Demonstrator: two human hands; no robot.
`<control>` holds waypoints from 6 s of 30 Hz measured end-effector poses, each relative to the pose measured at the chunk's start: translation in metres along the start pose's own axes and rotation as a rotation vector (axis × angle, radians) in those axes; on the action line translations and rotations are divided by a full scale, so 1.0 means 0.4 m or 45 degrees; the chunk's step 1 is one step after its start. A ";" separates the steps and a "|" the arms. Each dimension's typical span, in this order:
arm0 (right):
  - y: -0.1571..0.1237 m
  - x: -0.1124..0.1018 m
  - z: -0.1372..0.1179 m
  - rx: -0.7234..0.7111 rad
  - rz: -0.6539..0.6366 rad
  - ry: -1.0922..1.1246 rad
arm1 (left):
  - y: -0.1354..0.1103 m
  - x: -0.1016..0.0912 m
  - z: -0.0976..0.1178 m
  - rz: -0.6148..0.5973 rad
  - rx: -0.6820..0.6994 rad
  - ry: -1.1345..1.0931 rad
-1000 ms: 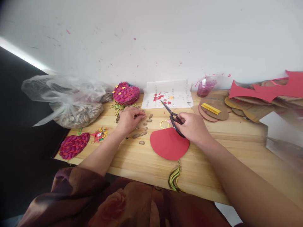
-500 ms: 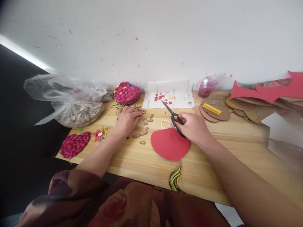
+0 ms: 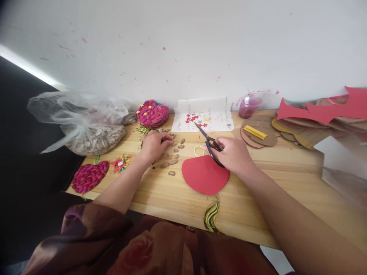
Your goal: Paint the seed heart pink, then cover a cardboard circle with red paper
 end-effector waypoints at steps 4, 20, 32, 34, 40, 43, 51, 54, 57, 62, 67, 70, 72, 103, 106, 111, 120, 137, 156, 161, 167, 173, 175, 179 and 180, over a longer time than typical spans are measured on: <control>0.000 0.001 0.002 -0.017 0.007 0.026 | 0.001 -0.002 -0.007 0.027 -0.001 0.051; 0.002 0.003 0.003 -0.026 0.001 0.003 | 0.030 -0.016 0.050 0.155 0.212 0.284; 0.002 -0.004 -0.011 -0.032 0.009 -0.023 | 0.063 -0.006 0.065 0.089 0.160 0.170; 0.001 -0.004 -0.009 -0.024 -0.003 -0.016 | 0.063 -0.004 0.068 0.036 0.116 0.098; 0.001 -0.003 -0.007 -0.028 -0.004 -0.004 | 0.071 0.016 0.068 -0.049 0.108 0.008; 0.001 -0.005 -0.011 -0.029 -0.004 -0.010 | 0.077 0.019 0.057 -0.036 0.099 -0.012; -0.001 -0.002 -0.007 -0.013 -0.013 0.003 | 0.064 0.012 0.060 0.015 0.148 0.057; 0.000 -0.001 -0.008 -0.031 -0.007 0.003 | 0.061 -0.014 0.048 0.092 0.158 0.038; 0.000 -0.005 -0.011 -0.045 0.012 -0.013 | 0.061 -0.055 0.022 0.195 0.136 0.016; -0.001 -0.009 -0.016 -0.046 0.011 -0.010 | 0.061 -0.059 0.021 0.144 0.180 0.113; 0.000 -0.005 -0.012 -0.055 0.010 0.001 | 0.054 -0.002 0.061 0.024 0.286 0.305; 0.001 -0.002 -0.008 -0.049 0.007 0.007 | 0.054 0.020 0.065 0.007 0.307 0.385; 0.001 -0.003 -0.008 -0.040 0.005 0.006 | 0.057 0.028 0.064 0.005 0.323 0.408; 0.000 0.000 -0.007 -0.033 -0.018 -0.022 | 0.082 0.023 0.067 -0.186 0.427 0.166; 0.002 0.001 -0.004 -0.039 -0.012 -0.020 | 0.091 0.021 0.061 -0.177 0.387 0.129; 0.004 0.000 -0.004 -0.046 -0.004 -0.016 | 0.095 0.016 0.053 -0.127 0.360 0.078; 0.002 0.000 -0.007 -0.053 -0.006 -0.023 | 0.107 0.025 0.050 -0.154 0.355 0.047; 0.005 -0.002 -0.010 -0.056 -0.006 -0.044 | 0.125 0.022 0.032 -0.236 0.245 -0.116; -0.001 -0.003 -0.012 -0.051 -0.006 -0.029 | 0.054 0.015 0.061 -0.130 0.338 0.094; -0.004 -0.007 -0.020 -0.052 -0.007 -0.009 | 0.057 0.019 0.066 -0.169 0.273 0.112; -0.003 -0.007 -0.018 -0.061 -0.005 -0.027 | 0.075 0.015 0.036 -0.260 0.125 -0.125; -0.002 -0.003 -0.014 -0.043 -0.018 -0.030 | 0.083 0.012 0.033 -0.253 0.104 -0.150; -0.002 -0.005 -0.017 -0.056 -0.007 -0.035 | 0.085 0.010 0.035 -0.210 0.115 -0.118; -0.001 -0.009 -0.023 -0.089 0.013 -0.046 | 0.083 0.011 0.034 -0.170 0.144 -0.111; -0.002 -0.010 -0.023 -0.090 0.013 -0.046 | 0.079 0.008 0.032 -0.153 0.153 -0.119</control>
Point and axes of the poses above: each hand's wrist, its own y-axis towards the middle knuckle, its own x-axis out of the palm, z = x × y, the point moved 8 cm from there along y, towards the middle knuckle, and after that the axes turned 10 degrees about -z, right-handed, at the moved point
